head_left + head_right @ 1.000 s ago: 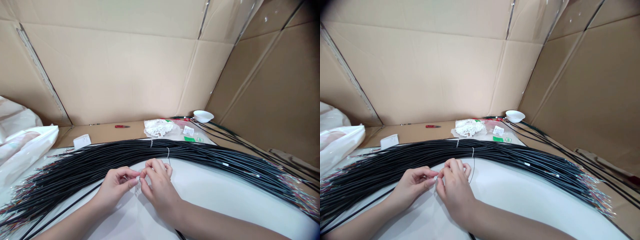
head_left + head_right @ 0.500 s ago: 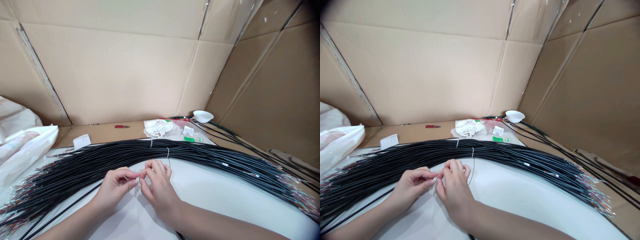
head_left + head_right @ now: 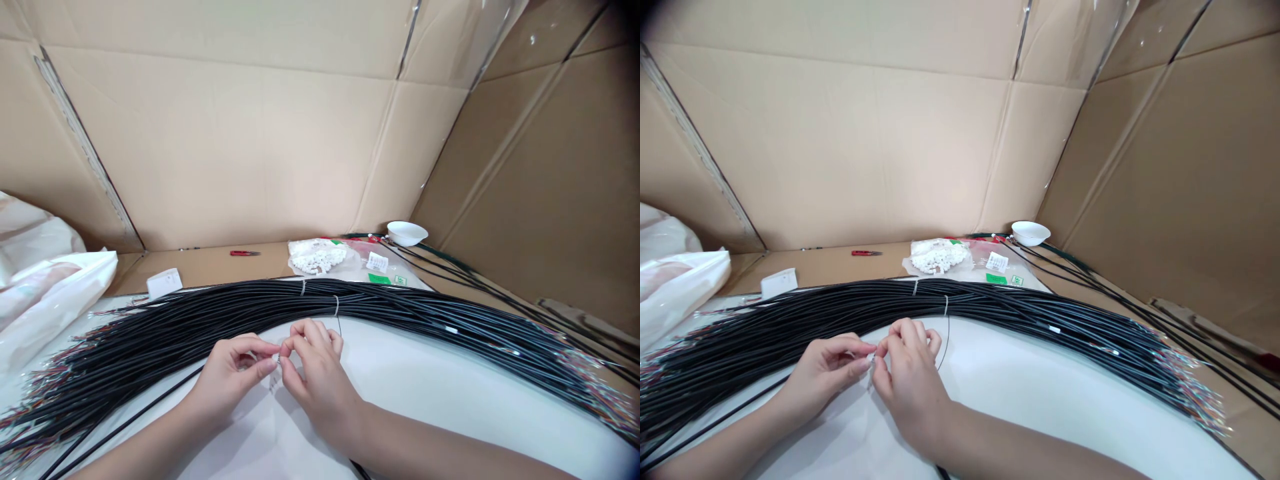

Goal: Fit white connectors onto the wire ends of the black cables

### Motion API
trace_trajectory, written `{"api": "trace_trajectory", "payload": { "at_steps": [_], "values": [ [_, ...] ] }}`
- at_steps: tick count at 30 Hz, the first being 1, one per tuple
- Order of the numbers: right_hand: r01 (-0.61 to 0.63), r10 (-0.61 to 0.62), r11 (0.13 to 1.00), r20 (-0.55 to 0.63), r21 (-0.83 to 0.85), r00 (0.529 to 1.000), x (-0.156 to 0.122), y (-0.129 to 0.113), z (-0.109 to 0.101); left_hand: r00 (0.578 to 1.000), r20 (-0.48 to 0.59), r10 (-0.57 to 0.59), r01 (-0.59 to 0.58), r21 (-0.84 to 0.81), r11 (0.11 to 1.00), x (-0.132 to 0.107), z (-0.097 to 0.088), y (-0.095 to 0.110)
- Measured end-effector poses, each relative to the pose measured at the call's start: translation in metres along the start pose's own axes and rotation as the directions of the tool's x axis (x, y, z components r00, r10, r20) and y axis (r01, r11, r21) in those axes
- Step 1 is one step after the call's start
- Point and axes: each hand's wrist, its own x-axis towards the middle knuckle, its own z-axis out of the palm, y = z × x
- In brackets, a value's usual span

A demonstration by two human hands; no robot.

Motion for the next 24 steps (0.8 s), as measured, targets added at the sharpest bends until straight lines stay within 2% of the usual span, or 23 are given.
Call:
{"api": "trace_trajectory", "payload": {
  "at_steps": [5, 11, 24],
  "values": [
    [0.051, -0.053, 0.996, -0.027, -0.075, 0.998, 0.0011, -0.0005, -0.0015, 0.996, 0.014, -0.084, 0.085, -0.09, 0.992, 0.0015, -0.0025, -0.0011],
    [0.078, -0.087, 0.992, -0.083, -0.103, 0.993, 0.0007, -0.0005, -0.0008, 0.992, 0.057, -0.111, 0.117, -0.13, 0.985, 0.0023, -0.0037, -0.0044],
    [0.074, -0.079, 0.993, -0.051, -0.094, 0.996, 0.001, 0.0007, -0.0003, 0.995, 0.074, -0.062, 0.07, -0.105, 0.992, 0.0027, -0.0006, -0.0003]
  ]
}}
